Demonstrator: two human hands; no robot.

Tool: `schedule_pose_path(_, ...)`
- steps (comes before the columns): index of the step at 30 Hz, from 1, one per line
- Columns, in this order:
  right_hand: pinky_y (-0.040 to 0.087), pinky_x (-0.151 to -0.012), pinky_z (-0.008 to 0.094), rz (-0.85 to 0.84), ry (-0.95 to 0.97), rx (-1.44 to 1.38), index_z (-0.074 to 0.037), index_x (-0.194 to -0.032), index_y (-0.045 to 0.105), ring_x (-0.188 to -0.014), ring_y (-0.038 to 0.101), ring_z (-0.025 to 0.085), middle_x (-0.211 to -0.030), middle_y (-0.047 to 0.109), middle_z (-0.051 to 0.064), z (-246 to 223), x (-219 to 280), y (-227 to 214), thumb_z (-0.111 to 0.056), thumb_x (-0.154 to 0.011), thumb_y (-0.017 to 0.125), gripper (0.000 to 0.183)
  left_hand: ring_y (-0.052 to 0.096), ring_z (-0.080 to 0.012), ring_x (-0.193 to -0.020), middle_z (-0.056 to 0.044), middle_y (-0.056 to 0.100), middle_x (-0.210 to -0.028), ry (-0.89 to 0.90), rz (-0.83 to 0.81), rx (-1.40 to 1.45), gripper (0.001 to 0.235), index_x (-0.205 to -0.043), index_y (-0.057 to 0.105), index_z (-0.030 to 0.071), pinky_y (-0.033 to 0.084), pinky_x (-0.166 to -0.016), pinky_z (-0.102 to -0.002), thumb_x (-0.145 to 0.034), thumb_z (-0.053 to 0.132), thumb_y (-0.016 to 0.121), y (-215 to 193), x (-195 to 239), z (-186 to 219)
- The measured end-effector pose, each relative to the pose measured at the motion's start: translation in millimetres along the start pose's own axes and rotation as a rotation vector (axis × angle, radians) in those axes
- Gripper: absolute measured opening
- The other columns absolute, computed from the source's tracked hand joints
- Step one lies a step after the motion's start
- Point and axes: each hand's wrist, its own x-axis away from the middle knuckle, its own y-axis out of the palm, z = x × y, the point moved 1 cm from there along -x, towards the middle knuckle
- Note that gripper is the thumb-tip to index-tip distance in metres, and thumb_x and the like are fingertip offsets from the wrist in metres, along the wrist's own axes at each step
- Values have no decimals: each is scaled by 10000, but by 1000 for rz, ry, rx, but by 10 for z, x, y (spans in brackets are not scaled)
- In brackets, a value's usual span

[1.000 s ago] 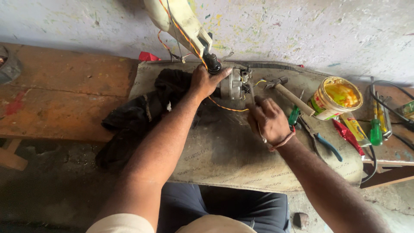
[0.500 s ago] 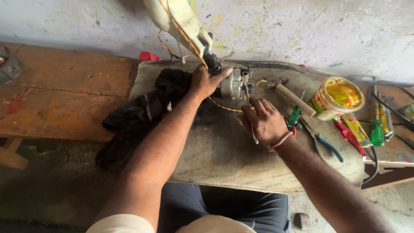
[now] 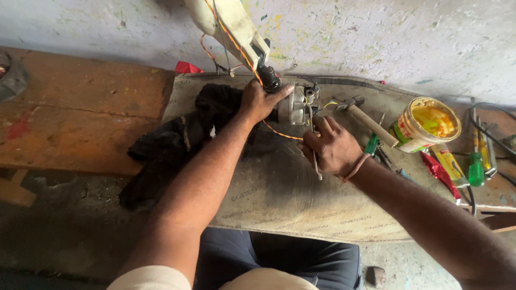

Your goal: The person disassembles and works on an electric fan motor at a wooden workbench, using a screwdriver, pliers, and a hammer to remove screws and metal components.

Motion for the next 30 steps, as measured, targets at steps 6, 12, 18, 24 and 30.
schedule_pose_path(6,539,-672,466,128,149,-207,-16,-843,610,-778,619,365,-855,615,183,3,-81,1,-79,-917,649,104,667,-233,-693,-80,693,-734,47,12,-5,442,-880,662,51,546,-708,-385,-834,453,840,19,7,17)
schedule_pose_path(12,490,-591,475,11,130,-125,10,-914,658,-652,615,358,-723,615,170,417,-287,81,-85,-933,639,99,616,-156,-661,-12,659,-698,-29,36,53,414,-835,648,64,533,-664,-353,-798,414,866,40,15,55)
schedule_pose_path(18,510,-452,401,-506,1190,-879,25,-840,654,-505,662,252,-638,661,154,1225,-1096,243,-279,-1029,539,376,544,-123,-632,8,599,-672,4,-8,94,408,-828,624,66,485,-620,-342,-825,389,872,54,7,37)
schedule_pose_path(24,496,-477,390,-464,1106,-867,-15,-830,670,-551,651,256,-681,686,144,1041,-962,-13,-319,-1052,528,402,539,-141,-630,-1,605,-659,-22,-52,59,423,-804,625,65,485,-635,-341,-849,417,854,17,-12,-42)
schedule_pose_path(30,540,-656,425,-64,343,-344,-56,-865,657,-724,661,323,-799,650,153,139,-62,-138,-113,-938,584,119,675,-142,-725,-17,709,-774,130,8,53,395,-912,696,66,547,-713,-354,-854,427,847,11,11,-22)
